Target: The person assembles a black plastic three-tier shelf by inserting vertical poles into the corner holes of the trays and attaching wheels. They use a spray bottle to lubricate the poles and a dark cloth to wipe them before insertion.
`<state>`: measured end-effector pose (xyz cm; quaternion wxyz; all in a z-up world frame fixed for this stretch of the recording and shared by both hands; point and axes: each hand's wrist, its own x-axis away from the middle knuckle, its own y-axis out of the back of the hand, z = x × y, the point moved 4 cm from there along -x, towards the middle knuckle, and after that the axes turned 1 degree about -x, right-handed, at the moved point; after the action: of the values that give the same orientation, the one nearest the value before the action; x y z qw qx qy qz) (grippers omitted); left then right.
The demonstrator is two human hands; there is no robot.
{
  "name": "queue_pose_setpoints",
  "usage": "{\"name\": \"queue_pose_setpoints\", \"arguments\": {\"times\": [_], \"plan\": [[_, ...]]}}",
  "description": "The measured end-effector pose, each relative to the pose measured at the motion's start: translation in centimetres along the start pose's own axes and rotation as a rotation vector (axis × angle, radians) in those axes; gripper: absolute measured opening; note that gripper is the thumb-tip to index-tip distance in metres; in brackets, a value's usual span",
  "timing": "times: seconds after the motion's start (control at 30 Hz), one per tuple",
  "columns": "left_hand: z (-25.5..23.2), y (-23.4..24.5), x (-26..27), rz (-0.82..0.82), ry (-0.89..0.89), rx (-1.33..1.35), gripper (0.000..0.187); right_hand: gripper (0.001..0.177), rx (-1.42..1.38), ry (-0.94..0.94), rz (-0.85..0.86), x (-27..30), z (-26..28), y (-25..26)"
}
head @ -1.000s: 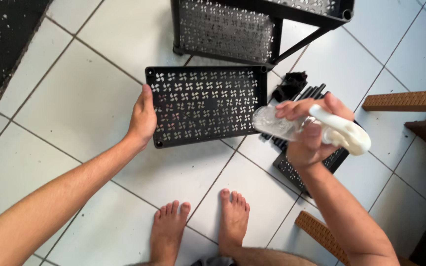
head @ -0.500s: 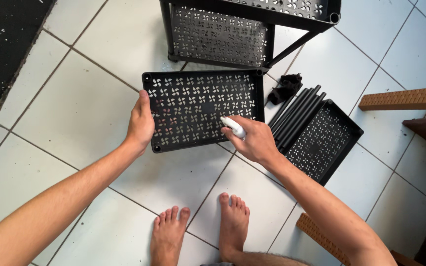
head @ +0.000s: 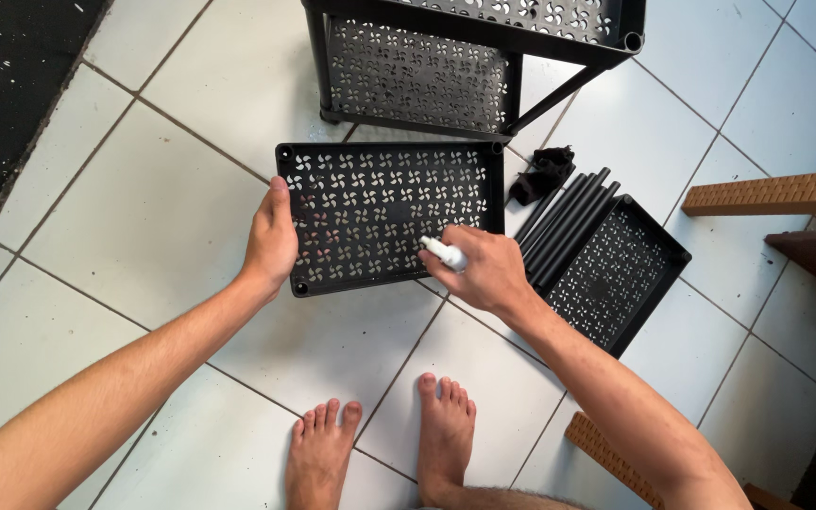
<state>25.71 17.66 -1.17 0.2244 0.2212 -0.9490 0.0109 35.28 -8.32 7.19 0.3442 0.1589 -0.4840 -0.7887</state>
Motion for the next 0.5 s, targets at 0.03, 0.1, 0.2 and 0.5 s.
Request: {"name": "queue_pose_setpoints", "arguments": {"times": [0.03, 0.1, 0.2, 0.5], "plan": [[0.0, 0.0, 0.0, -0.001, -0.015, -0.003, 0.077, 0.031, -0.031, 0.033, -0.041, -0.1, 0.0, 0.2], [0.0, 0.1, 0.0, -0.006, -0.028, -0.014, 0.076, 0.031, -0.092, 0.099, -0.124, -0.2, 0.0, 0.6], [0.2, 0.0, 0.1, -0.012, -0.018, -0.036, 0.075, 0.026, -0.036, -0.010, -0.090, -0.2, -0.8, 0.6], [0.2, 0.1, 0.1, -0.022, -0.006, -0.057, 0.074, 0.031, -0.043, -0.069, -0.120, -1.3, -2.9, 0.8]]}}
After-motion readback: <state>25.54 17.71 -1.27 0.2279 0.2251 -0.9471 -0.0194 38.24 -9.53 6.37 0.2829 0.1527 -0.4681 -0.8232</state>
